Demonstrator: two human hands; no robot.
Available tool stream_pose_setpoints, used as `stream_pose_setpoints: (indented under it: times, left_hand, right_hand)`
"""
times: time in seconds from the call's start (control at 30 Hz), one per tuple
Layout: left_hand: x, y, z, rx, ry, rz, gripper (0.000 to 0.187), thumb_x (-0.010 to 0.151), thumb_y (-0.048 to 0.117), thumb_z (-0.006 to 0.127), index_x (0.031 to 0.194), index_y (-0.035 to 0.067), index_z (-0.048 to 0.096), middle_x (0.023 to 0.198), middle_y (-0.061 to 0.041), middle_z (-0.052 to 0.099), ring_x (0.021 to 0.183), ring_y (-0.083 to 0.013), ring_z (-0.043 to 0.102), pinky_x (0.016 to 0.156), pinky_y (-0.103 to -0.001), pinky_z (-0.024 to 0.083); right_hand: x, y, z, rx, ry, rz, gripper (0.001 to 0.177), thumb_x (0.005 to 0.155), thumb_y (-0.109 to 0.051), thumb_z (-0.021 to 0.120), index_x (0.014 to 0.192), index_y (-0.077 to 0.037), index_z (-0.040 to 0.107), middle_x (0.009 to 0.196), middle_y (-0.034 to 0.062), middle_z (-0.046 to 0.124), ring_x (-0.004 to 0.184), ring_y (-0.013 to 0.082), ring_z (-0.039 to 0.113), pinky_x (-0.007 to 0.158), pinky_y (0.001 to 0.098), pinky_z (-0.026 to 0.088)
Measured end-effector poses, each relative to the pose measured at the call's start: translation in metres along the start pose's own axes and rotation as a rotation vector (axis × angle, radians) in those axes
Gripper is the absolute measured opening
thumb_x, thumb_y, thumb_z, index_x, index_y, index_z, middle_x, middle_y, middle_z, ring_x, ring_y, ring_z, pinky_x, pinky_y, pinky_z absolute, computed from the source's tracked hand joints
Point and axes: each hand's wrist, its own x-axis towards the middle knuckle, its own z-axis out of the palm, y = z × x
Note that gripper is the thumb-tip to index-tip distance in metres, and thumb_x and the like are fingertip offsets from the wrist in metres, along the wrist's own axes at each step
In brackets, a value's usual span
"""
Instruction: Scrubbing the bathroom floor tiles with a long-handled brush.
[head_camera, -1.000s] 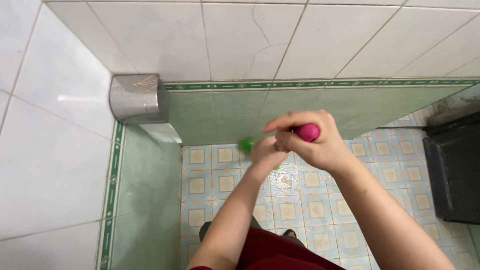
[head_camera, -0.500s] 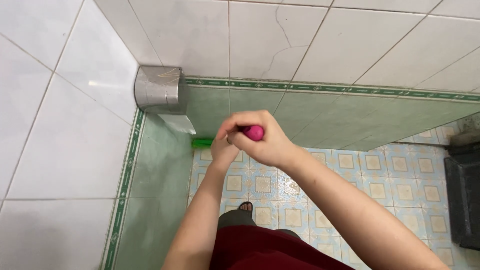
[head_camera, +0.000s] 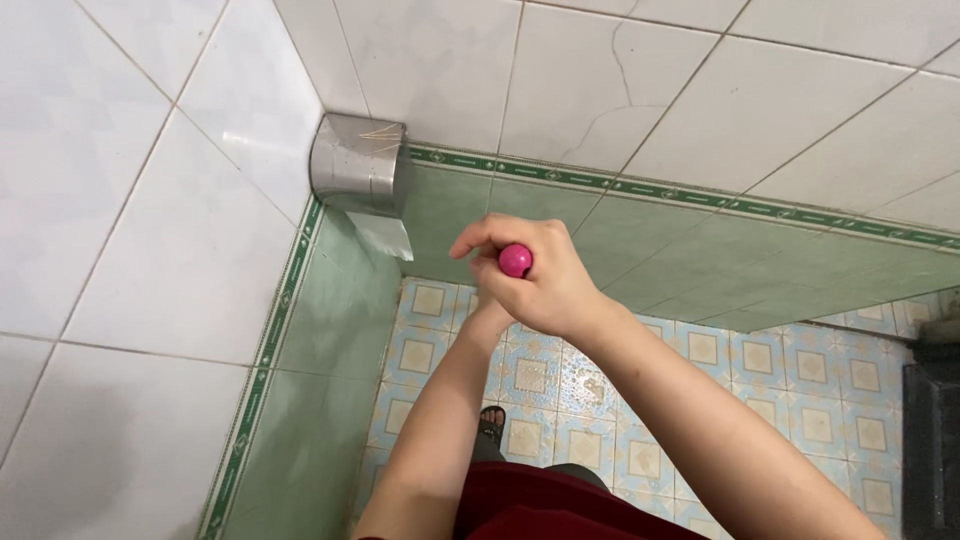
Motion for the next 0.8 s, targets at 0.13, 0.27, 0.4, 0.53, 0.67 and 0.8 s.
stream_pose_setpoints:
  times: [0.13, 0.27, 0.4, 0.53, 0.67, 0.8]
  left_hand:
    - [0.003, 0.059, -0.024, 0.638, -0.042, -0.171, 0.034, 0.086, 0.039, 0.071, 0.109, 0.016, 0.062, 0.107, -0.006, 0.067, 0.101, -0.0242, 0.066, 0.082, -0.040, 0.054]
    - [0.000, 0.074, -0.069, 1.034, -0.069, -0.319, 0.047, 0.079, 0.058, 0.070, 0.110, 0.022, 0.071, 0.110, -0.005, 0.075, 0.104, -0.0265, 0.070, 0.081, -0.043, 0.055]
    - [-0.007, 0.068, -0.094, 1.010, -0.027, -0.319, 0.047, 0.078, 0.060, 0.067, 0.103, 0.021, 0.073, 0.109, -0.003, 0.078, 0.105, -0.0239, 0.073, 0.082, -0.041, 0.057]
    - [-0.012, 0.045, -0.097, 0.871, 0.004, -0.226, 0.049, 0.079, 0.055, 0.067, 0.106, 0.015, 0.071, 0.109, -0.008, 0.076, 0.103, -0.0263, 0.073, 0.079, -0.042, 0.056]
    - [-0.025, -0.002, -0.093, 0.794, 0.080, -0.289, 0.049, 0.081, 0.049, 0.069, 0.110, 0.010, 0.071, 0.102, -0.015, 0.074, 0.098, -0.0312, 0.072, 0.075, -0.044, 0.053]
    - [-0.019, 0.010, -0.081, 0.788, 0.066, -0.405, 0.043, 0.084, 0.045, 0.064, 0.103, 0.009, 0.074, 0.092, -0.015, 0.076, 0.094, -0.0308, 0.075, 0.077, -0.044, 0.053]
  right_hand:
    - [0.005, -0.004, 0.008, 0.073, 0.033, -0.095, 0.023, 0.082, -0.001, 0.061, 0.101, -0.005, 0.073, 0.092, 0.0072, 0.075, 0.081, 0.0150, 0.070, 0.077, 0.0288, 0.058]
    - [0.013, 0.002, 0.027, 0.156, 0.030, -0.193, 0.021, 0.086, 0.001, 0.062, 0.104, -0.004, 0.072, 0.102, 0.0079, 0.075, 0.091, 0.0171, 0.072, 0.084, 0.0294, 0.058]
    - [0.016, -0.002, 0.041, 0.198, -0.019, -0.217, 0.020, 0.088, 0.001, 0.062, 0.105, -0.004, 0.072, 0.102, 0.0082, 0.075, 0.095, 0.0175, 0.073, 0.088, 0.0298, 0.058]
    - [0.017, -0.008, 0.038, 0.198, -0.108, -0.193, 0.021, 0.088, 0.001, 0.059, 0.103, -0.003, 0.072, 0.099, 0.0075, 0.075, 0.092, 0.0158, 0.072, 0.087, 0.0298, 0.058]
    - [0.013, -0.012, 0.026, 0.227, -0.186, -0.101, 0.022, 0.088, 0.002, 0.055, 0.099, -0.002, 0.074, 0.092, 0.0056, 0.074, 0.085, 0.0117, 0.067, 0.079, 0.0282, 0.057]
    - [0.024, -0.027, 0.013, 0.244, -0.189, -0.013, 0.024, 0.084, 0.002, 0.054, 0.094, -0.002, 0.076, 0.084, 0.0034, 0.072, 0.074, 0.0090, 0.064, 0.069, 0.0265, 0.056]
